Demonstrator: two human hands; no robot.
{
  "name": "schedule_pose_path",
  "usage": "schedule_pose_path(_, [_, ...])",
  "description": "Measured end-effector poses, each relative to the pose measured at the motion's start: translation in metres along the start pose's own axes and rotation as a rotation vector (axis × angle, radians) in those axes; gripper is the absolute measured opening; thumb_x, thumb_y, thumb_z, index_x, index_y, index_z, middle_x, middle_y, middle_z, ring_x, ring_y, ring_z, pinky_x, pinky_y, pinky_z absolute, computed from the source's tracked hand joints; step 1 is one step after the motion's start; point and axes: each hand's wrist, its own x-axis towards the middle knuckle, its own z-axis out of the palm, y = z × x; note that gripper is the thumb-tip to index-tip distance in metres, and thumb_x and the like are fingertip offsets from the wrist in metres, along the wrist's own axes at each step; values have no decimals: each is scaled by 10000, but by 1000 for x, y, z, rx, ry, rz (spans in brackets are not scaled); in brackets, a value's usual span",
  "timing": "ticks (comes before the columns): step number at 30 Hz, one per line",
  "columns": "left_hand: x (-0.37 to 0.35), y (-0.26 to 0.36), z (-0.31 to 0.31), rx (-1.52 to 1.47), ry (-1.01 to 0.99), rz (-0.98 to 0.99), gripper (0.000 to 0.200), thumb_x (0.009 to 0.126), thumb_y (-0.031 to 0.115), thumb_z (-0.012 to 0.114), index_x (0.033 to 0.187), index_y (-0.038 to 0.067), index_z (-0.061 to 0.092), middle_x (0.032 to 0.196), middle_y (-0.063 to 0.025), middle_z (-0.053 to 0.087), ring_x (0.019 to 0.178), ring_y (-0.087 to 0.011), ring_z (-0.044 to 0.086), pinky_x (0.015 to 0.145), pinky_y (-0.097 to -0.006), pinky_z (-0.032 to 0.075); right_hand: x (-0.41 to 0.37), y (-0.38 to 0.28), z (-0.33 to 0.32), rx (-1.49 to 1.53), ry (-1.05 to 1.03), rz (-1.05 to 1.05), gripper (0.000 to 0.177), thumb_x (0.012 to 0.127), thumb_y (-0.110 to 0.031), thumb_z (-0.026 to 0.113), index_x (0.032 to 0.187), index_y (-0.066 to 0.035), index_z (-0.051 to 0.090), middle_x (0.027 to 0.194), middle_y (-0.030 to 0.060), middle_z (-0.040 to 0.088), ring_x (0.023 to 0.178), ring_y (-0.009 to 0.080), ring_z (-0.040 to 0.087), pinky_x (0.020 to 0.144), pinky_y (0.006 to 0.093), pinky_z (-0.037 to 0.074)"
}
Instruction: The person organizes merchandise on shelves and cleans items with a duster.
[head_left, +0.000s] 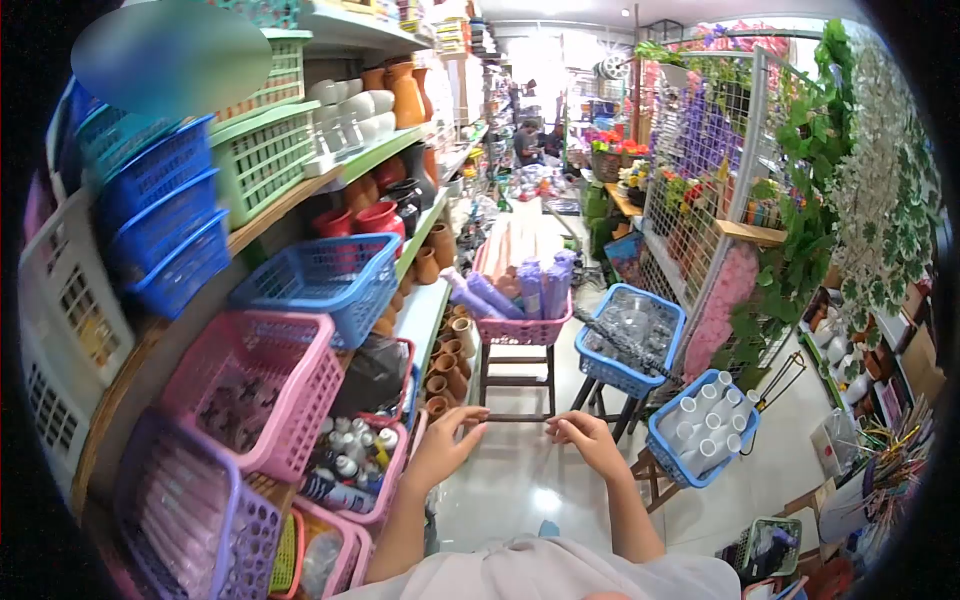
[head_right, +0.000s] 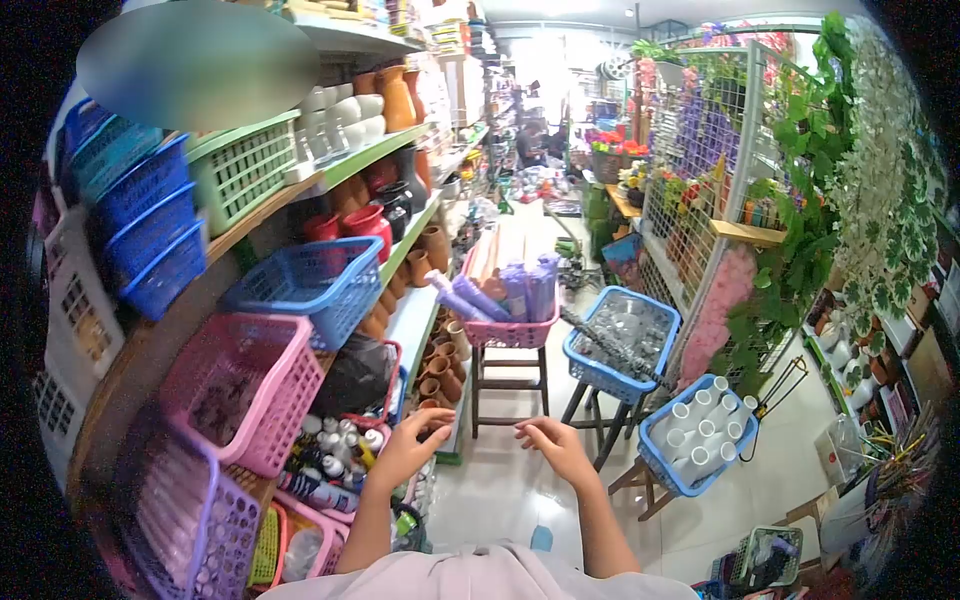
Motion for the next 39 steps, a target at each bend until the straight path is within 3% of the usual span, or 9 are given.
schedule_pose_path(11, [123, -121, 77, -351, 182, -345, 266, 905, 143, 556, 1124, -4, 589, 1073, -111, 641, 1001, -200, 607, 868, -314, 467, 82, 36, -125, -111, 42, 85, 217, 925, -138, 536, 1053, 7, 635, 909, 76, 670, 785, 117, 615, 735, 254, 484])
schedule_pose_path(16, [157, -175, 104, -218, 309, -325, 264, 900, 106, 530, 1128, -17, 578, 1074, -123, 639, 1026, -212, 602, 894, -308, 453, 123, 80, -147, -14, 36, 129, 225, 929, -146, 540, 1058, 17, 626, 927, 77, 671, 792, 113, 610, 730, 244, 480])
schedule_pose_path(24, [234, -272, 81, -246, 439, -369, 376, 887, 2, 333, 1216, -34, 512, 1193, -156, 571, 1092, -237, 555, 945, -324, 424, 195, 93, -122, -87, -131, 145, 244, 925, -192, 556, 1072, -11, 631, 938, 64, 673, 774, 116, 620, 684, 253, 492])
schedule_pose_path(28, [279, -316, 67, -316, 622, -394, 296, 845, -33, 413, 1081, -57, 590, 1048, -158, 640, 1001, -238, 604, 866, -310, 470, 243, 98, -100, -144, -197, 122, 256, 917, -222, 575, 1069, -26, 639, 921, 60, 677, 773, 104, 618, 676, 249, 488])
schedule_pose_path(33, [313, -324, 58, -252, 589, -411, 191, 848, 3, 451, 971, -55, 586, 909, -120, 649, 839, -209, 614, 753, -324, 478, 310, 117, -57, -202, -353, 124, 292, 922, -214, 560, 1143, -30, 609, 1002, 90, 659, 838, 144, 617, 767, 285, 488])
schedule_pose_path(35, [326, -350, 70, -287, 573, -273, 200, 851, 3, 452, 990, -49, 587, 921, -118, 645, 826, -207, 613, 741, -326, 480, 334, 138, -34, -228, -394, 49, 311, 927, -215, 549, 1192, -60, 593, 1051, 41, 630, 886, 143, 601, 783, 283, 481])
schedule_pose_path(36, [328, -321, 69, -316, 549, -238, 202, 855, 5, 462, 997, -48, 596, 914, -118, 638, 827, -208, 610, 753, -324, 479, 348, 161, -24, -354, -395, -149, 333, 912, -179, 565, 1213, -37, 570, 1074, 58, 617, 957, 172, 592, 820, 293, 477])
schedule_pose_path(37, [329, -272, 55, -274, 419, -253, 271, 851, -27, 443, 1100, -37, 549, 967, -143, 609, 918, -232, 603, 849, -321, 457, 361, 170, -15, -345, -395, -145, 333, 912, -179, 565, 1213, -37, 570, 1074, 58, 617, 957, 172, 592, 820, 293, 477])
schedule_pose_path(39, [334, -293, 46, -30, 283, 31, 280, 850, -28, 450, 1111, -29, 551, 966, -141, 602, 902, -246, 599, 846, -325, 455, 381, 182, 1, -268, -334, -103, 376, 890, -133, 579, 1244, -14, 536, 1150, 99, 601, 1061, 186, 560, 875, 313, 462])
